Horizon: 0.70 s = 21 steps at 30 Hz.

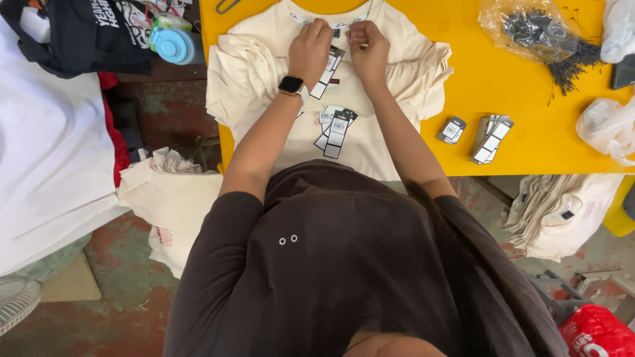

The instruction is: Manually attaching brand or price tags to the neck area of t-shirts on a production table.

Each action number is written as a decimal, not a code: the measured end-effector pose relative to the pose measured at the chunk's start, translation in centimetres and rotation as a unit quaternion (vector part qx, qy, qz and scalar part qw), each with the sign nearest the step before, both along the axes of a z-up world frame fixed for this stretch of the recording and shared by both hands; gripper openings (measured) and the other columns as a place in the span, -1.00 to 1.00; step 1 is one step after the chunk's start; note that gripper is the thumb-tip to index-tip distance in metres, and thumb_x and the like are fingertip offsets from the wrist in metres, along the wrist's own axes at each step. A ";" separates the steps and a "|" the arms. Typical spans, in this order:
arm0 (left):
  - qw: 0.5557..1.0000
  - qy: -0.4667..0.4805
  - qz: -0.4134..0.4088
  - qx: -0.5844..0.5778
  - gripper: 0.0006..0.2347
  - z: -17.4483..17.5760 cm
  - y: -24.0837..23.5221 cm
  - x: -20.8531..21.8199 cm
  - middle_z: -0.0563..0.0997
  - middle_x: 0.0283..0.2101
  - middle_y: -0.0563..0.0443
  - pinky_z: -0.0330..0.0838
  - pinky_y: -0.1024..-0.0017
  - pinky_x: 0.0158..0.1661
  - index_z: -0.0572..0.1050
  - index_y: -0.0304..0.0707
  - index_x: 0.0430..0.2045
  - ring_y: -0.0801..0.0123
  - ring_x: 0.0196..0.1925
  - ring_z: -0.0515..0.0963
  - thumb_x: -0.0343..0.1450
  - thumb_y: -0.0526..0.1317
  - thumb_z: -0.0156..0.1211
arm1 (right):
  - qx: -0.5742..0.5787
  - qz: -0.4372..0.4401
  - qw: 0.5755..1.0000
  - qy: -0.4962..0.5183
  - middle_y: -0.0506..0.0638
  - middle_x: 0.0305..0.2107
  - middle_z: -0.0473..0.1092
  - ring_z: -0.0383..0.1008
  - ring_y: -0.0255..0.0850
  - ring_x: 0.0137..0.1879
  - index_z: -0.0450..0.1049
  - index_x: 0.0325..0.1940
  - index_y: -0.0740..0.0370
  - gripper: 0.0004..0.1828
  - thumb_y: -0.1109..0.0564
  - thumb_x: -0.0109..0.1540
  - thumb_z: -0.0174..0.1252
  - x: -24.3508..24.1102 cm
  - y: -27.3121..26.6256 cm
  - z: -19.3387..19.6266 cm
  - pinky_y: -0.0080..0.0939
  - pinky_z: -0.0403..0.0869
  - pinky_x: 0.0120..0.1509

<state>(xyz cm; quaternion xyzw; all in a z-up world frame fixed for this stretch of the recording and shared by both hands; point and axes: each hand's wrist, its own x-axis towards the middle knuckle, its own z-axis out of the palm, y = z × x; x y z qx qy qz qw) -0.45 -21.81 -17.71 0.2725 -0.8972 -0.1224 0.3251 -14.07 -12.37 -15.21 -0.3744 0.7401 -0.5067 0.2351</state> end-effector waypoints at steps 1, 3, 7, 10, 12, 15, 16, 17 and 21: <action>1.000 0.001 0.001 0.000 -0.91 0.1 0.0 0.0 0.43 -0.30 0.05 0.39 0.37 -0.50 0.45 -0.22 -0.47 0.24 -0.38 0.43 0.40 -0.44 0.15 | 0.000 0.001 1.000 0.001 -0.02 -0.37 0.58 0.63 -0.28 -0.18 0.52 -0.16 0.20 -0.64 0.51 0.12 0.02 -0.3 0.0 -0.5 -0.36 0.63 -0.11; 1.000 -0.011 0.005 -0.003 -0.90 0.2 0.1 0.0 0.44 -0.28 0.08 0.42 0.41 -0.48 0.47 -0.21 -0.46 0.27 -0.36 0.45 0.37 -0.45 0.19 | 0.016 0.024 0.997 0.067 -0.04 -0.32 0.61 0.57 -0.26 -0.26 0.66 -0.26 0.19 -0.69 0.45 0.08 0.10 -0.8 0.1 -1.4 -0.34 0.60 -0.20; 1.000 0.011 0.000 0.016 -0.90 0.4 0.1 0.0 0.44 -0.29 0.08 0.39 0.39 -0.51 0.46 -0.23 -0.47 0.26 -0.37 0.44 0.37 -0.46 0.21 | 0.009 0.071 0.990 0.118 0.00 -0.30 0.49 0.53 -0.21 -0.33 0.70 -0.23 0.22 -0.63 0.48 0.07 0.08 -1.3 -0.2 -0.7 -0.36 0.52 -0.24; 1.000 -0.008 -0.005 0.001 -0.89 0.3 0.1 0.1 0.45 -0.28 0.06 0.39 0.39 -0.51 0.48 -0.22 -0.48 0.26 -0.37 0.45 0.34 -0.46 0.23 | 0.000 0.094 0.981 0.167 -0.02 -0.36 0.46 0.42 -0.25 -0.43 0.69 -0.24 0.20 -0.64 0.47 0.06 0.09 -1.5 -0.4 -0.8 -0.31 0.43 -0.32; 1.000 -0.015 -0.004 -0.010 -0.89 0.8 0.0 0.2 0.44 -0.30 0.07 0.40 0.40 -0.49 0.47 -0.20 -0.50 0.26 -0.38 0.44 0.35 -0.45 0.22 | 0.014 0.118 0.970 0.214 -0.06 -0.36 0.50 0.45 -0.24 -0.45 0.70 -0.24 0.17 -0.65 0.45 0.05 0.15 -1.7 -0.7 -1.6 -0.25 0.48 -0.30; 1.000 -0.011 -0.011 -0.015 -0.88 1.4 0.1 0.3 0.45 -0.29 0.04 0.38 0.40 -0.52 0.47 -0.25 -0.50 0.27 -0.40 0.45 0.32 -0.48 0.23 | 0.049 0.145 0.960 0.233 -0.06 -0.41 0.51 0.50 -0.15 -0.36 0.45 -0.13 0.15 -0.70 0.38 0.10 0.08 -1.6 -1.0 -0.3 -0.15 0.47 -0.23; 1.000 -0.010 -0.010 -0.016 -0.88 1.3 0.0 0.3 0.45 -0.29 0.04 0.38 0.40 -0.52 0.47 -0.25 -0.50 0.27 -0.40 0.45 0.32 -0.48 0.23 | 0.049 0.145 0.960 0.233 -0.06 -0.41 0.51 0.50 -0.15 -0.36 0.45 -0.13 0.15 -0.70 0.38 0.10 0.08 -1.5 -1.1 0.1 -0.15 0.47 -0.23; 1.000 -0.017 -0.014 -0.017 -0.88 1.2 0.0 0.3 0.45 -0.29 0.04 0.38 0.39 -0.52 0.48 -0.25 -0.50 0.25 -0.40 0.44 0.29 -0.50 0.22 | 0.068 0.170 0.954 0.236 -0.05 -0.37 0.53 0.52 -0.06 -0.34 0.32 -0.06 0.14 -0.65 0.39 0.11 0.06 -1.5 -1.1 0.5 -0.08 0.46 -0.26; 0.999 -0.037 -0.002 -0.040 -0.89 1.0 -0.1 0.1 0.44 -0.29 0.07 0.38 0.36 -0.52 0.47 -0.19 -0.49 0.24 -0.36 0.43 0.26 -0.44 0.21 | 0.049 0.248 0.921 0.296 -0.01 -0.43 0.44 0.39 0.06 -0.48 0.17 -0.04 0.23 -0.65 0.41 0.13 0.00 -1.9 -1.4 0.5 0.04 0.29 -0.49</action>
